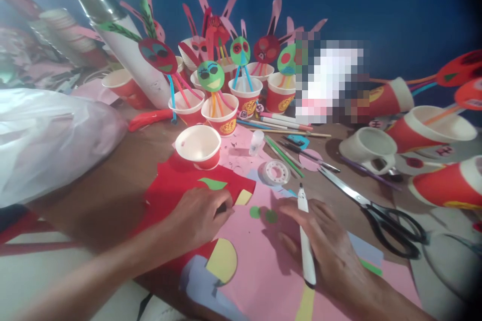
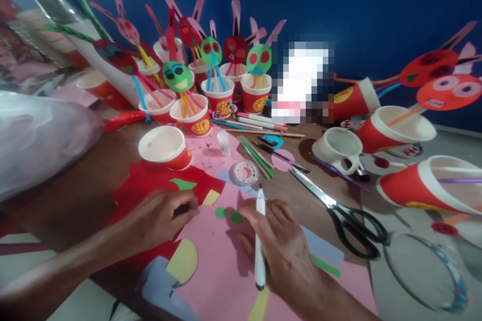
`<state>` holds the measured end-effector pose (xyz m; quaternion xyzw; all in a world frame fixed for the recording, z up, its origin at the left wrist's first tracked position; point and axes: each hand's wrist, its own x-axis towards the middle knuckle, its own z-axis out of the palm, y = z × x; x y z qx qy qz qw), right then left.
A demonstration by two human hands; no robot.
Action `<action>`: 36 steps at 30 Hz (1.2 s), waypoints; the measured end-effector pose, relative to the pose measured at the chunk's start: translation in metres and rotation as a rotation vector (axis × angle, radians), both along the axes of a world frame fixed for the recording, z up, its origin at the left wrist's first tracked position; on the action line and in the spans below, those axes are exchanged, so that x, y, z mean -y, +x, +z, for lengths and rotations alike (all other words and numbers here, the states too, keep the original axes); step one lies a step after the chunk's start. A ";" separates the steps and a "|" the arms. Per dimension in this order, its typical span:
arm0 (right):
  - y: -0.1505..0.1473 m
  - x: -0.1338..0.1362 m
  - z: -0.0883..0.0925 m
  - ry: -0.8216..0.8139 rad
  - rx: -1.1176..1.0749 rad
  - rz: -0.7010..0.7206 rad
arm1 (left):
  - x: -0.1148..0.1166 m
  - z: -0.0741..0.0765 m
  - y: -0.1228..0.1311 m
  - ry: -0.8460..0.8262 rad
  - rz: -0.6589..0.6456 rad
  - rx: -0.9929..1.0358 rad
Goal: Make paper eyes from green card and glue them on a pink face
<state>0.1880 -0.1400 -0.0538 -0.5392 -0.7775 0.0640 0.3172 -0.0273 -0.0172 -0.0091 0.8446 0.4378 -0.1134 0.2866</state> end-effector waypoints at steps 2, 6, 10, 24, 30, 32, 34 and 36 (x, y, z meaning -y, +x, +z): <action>0.002 0.000 0.000 -0.010 0.006 -0.017 | 0.004 0.004 -0.006 -0.043 0.013 0.027; 0.003 -0.002 0.000 -0.002 0.037 -0.054 | 0.013 0.010 -0.020 -0.108 0.053 0.078; 0.003 -0.003 0.001 0.012 0.041 -0.081 | 0.022 0.011 -0.027 -0.150 0.054 0.075; 0.015 -0.004 0.006 -0.392 -0.136 -0.154 | 0.020 -0.001 -0.029 -0.052 0.062 0.189; 0.045 -0.013 0.015 -0.448 -0.148 -0.276 | 0.016 -0.003 -0.028 0.036 -0.011 0.143; 0.055 -0.015 0.017 -0.423 -0.184 -0.292 | 0.014 -0.003 -0.025 0.049 -0.014 0.123; 0.066 -0.016 0.018 -0.422 -0.245 -0.324 | 0.012 -0.003 -0.021 0.046 -0.018 0.094; 0.077 -0.015 0.017 -0.441 -0.329 -0.376 | 0.009 -0.003 -0.018 0.037 -0.029 0.076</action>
